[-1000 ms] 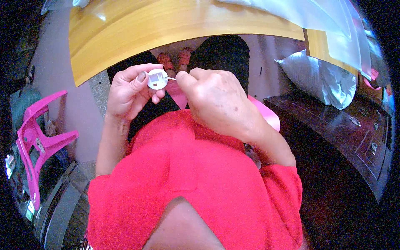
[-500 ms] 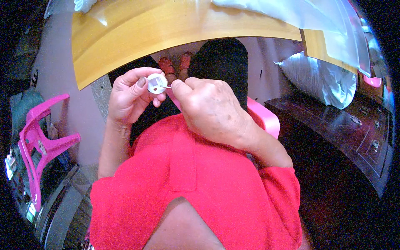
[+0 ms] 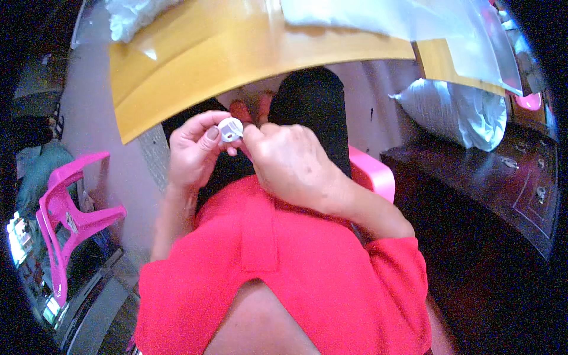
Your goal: The person assembles plastic components by inserting metal pins into them using a small pointed tool. The person also pours plastic pieces from a clear container onto the table.
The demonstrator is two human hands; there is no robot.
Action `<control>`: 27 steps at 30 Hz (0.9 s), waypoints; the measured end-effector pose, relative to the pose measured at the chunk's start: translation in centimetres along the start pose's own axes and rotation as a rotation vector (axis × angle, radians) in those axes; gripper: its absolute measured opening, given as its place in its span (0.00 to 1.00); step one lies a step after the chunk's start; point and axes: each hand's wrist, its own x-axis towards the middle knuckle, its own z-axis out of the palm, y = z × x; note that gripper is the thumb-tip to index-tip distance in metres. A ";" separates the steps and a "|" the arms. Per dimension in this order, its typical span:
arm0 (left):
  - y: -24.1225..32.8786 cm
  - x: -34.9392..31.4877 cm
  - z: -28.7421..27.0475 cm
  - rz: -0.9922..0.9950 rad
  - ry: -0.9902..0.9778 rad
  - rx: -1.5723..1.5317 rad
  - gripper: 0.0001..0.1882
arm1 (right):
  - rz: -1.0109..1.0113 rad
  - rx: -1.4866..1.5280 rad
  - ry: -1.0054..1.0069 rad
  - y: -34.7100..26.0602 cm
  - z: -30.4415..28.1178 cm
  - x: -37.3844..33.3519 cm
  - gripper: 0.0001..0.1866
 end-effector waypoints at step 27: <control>15.5 29.3 17.5 0.486 -0.515 1.944 0.16 | -0.063 -0.116 0.075 5.2 2.6 -2.5 0.13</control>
